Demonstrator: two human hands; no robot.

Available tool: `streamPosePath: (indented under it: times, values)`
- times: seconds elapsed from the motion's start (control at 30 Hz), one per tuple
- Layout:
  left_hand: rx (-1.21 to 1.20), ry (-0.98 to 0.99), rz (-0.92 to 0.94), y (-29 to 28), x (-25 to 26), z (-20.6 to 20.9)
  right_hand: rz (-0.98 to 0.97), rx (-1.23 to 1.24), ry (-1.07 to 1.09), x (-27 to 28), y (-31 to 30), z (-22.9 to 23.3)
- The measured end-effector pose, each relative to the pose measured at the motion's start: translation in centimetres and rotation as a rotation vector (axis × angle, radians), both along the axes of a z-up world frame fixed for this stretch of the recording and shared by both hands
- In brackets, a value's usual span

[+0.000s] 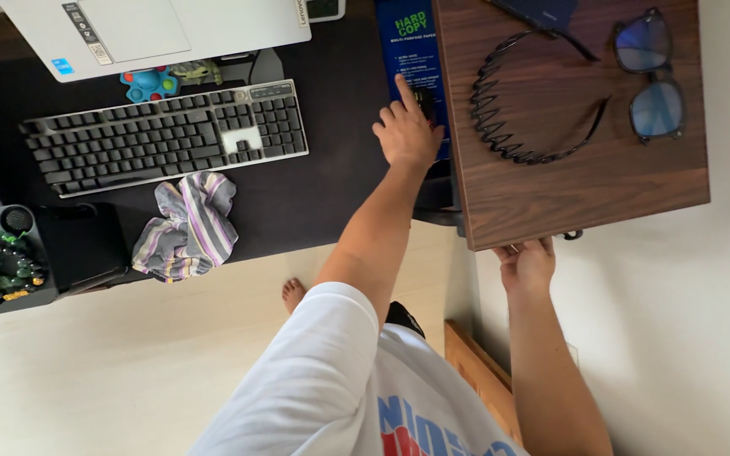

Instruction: Wiping down laptops and desk equipment with a cloth and organizing objects on the desk.

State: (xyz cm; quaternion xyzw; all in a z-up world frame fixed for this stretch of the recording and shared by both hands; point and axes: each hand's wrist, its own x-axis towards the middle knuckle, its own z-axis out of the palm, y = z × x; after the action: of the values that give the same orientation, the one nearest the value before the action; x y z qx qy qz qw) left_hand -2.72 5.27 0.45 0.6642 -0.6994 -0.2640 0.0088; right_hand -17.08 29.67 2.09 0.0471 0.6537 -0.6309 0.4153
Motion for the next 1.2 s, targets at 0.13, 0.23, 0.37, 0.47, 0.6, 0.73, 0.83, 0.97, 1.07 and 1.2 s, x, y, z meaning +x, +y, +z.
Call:
streamPosePath:
  times: [0.13,0.23,0.37,0.47,0.6,0.73,0.83,0.97,1.07,1.2]
  values:
    - [0.034,0.014,0.000,0.2,-0.3,-0.2,-0.008,-0.008,-0.031,-0.1,0.4,-0.2]
    - [-0.048,0.174,0.057,-0.1,1.6,1.0,0.030,-0.068,-0.036,-0.9,0.9,-1.3]
    - [-0.153,0.160,0.194,-0.6,6.3,1.0,-0.010,-0.015,-0.042,-2.9,3.4,-4.2]
    - [-0.177,0.105,0.268,-1.2,8.7,-0.7,-0.021,-0.035,-0.046,-3.8,6.1,-5.3]
    - [-0.174,0.054,0.296,-1.8,10.1,-2.2,-0.011,-0.043,-0.044,-3.4,10.1,-5.3]
    - [-0.317,0.116,0.284,-0.3,11.2,-0.2,-0.002,-0.048,-0.034,-2.4,14.3,-5.2]
    - [-0.530,0.089,0.161,2.3,13.5,1.4,0.032,-0.062,0.006,-1.3,17.7,-5.7]
    - [-0.467,0.109,0.058,7.5,20.7,1.4,0.021,0.015,0.020,0.8,22.1,-6.6]
    - [-0.557,-0.053,0.072,10.9,28.5,1.3,0.087,0.003,0.014,4.0,23.7,-5.4]
    - [-0.457,-0.288,0.203,13.5,37.0,2.1,0.164,0.011,0.003,9.1,22.6,-3.0]
